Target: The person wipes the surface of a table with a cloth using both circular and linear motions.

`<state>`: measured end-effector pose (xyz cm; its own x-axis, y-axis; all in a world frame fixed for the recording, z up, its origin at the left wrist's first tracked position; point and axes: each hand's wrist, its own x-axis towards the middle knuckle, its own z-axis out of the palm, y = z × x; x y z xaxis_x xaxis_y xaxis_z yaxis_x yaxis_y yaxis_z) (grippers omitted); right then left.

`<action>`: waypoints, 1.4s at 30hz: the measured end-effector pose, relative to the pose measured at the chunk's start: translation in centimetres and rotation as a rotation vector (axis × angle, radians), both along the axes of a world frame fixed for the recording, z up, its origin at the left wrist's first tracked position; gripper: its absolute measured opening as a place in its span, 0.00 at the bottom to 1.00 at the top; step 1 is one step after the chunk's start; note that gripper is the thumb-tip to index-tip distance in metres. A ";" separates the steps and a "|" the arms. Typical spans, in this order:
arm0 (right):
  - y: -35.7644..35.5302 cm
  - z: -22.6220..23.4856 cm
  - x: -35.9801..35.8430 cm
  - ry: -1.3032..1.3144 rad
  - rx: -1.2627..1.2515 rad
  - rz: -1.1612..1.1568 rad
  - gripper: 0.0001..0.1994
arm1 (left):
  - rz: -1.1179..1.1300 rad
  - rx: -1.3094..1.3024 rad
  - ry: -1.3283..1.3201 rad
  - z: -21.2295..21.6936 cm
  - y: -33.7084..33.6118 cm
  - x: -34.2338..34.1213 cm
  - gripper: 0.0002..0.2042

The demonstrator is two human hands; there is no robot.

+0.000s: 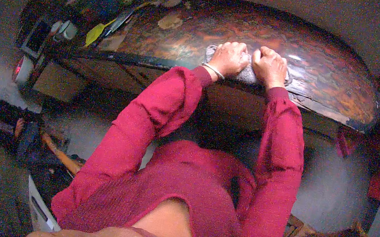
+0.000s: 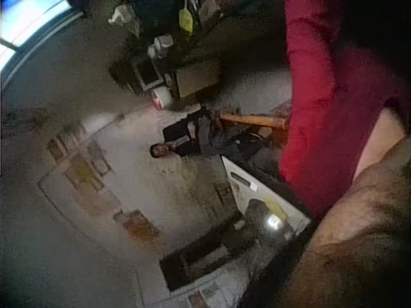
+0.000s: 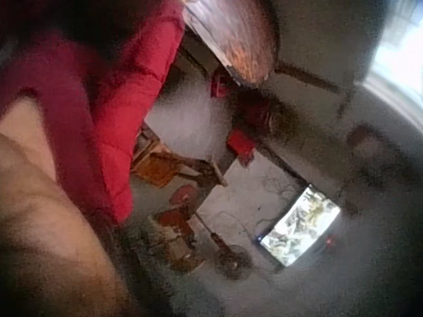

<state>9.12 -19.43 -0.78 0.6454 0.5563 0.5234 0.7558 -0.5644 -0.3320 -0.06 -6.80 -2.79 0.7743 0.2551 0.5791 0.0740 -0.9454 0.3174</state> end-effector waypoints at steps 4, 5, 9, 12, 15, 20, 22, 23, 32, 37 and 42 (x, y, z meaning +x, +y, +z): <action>-0.3 0.5 -0.7 0.042 -0.016 0.022 0.14 | -0.008 -0.007 0.049 0.6 -0.3 -0.6 0.11; -0.3 0.5 -0.5 0.052 -0.011 0.030 0.14 | -0.015 -0.013 0.051 0.6 -0.3 -0.5 0.11; 0.3 0.9 0.1 0.111 -0.016 0.042 0.14 | -0.058 -0.034 -0.016 0.5 0.4 0.2 0.13; 1.2 1.2 1.2 0.135 -0.044 0.002 0.15 | -0.044 -0.065 0.069 1.0 1.0 1.5 0.13; 2.1 1.0 3.0 0.135 -0.031 -0.003 0.16 | 0.001 -0.068 0.124 0.9 2.0 3.5 0.14; 3.9 1.2 5.8 0.173 -0.059 -0.042 0.18 | 0.036 -0.077 0.159 1.1 3.7 6.3 0.15; 4.4 1.1 6.7 0.187 -0.067 -0.046 0.19 | 0.058 -0.068 0.139 0.9 4.2 7.5 0.16; 4.5 1.2 7.1 0.193 -0.071 -0.050 0.19 | 0.064 -0.076 0.141 0.9 4.4 7.9 0.16; 4.4 -0.2 7.3 0.081 -0.057 -0.070 0.18 | 0.083 -0.076 0.053 0.5 4.1 7.6 0.14; 2.8 -0.5 5.3 -0.022 -0.064 -0.014 0.16 | 0.061 -0.079 0.061 0.8 2.8 5.3 0.14; 1.6 0.0 3.0 0.007 -0.022 -0.025 0.15 | 0.041 -0.085 0.078 1.0 1.5 3.1 0.14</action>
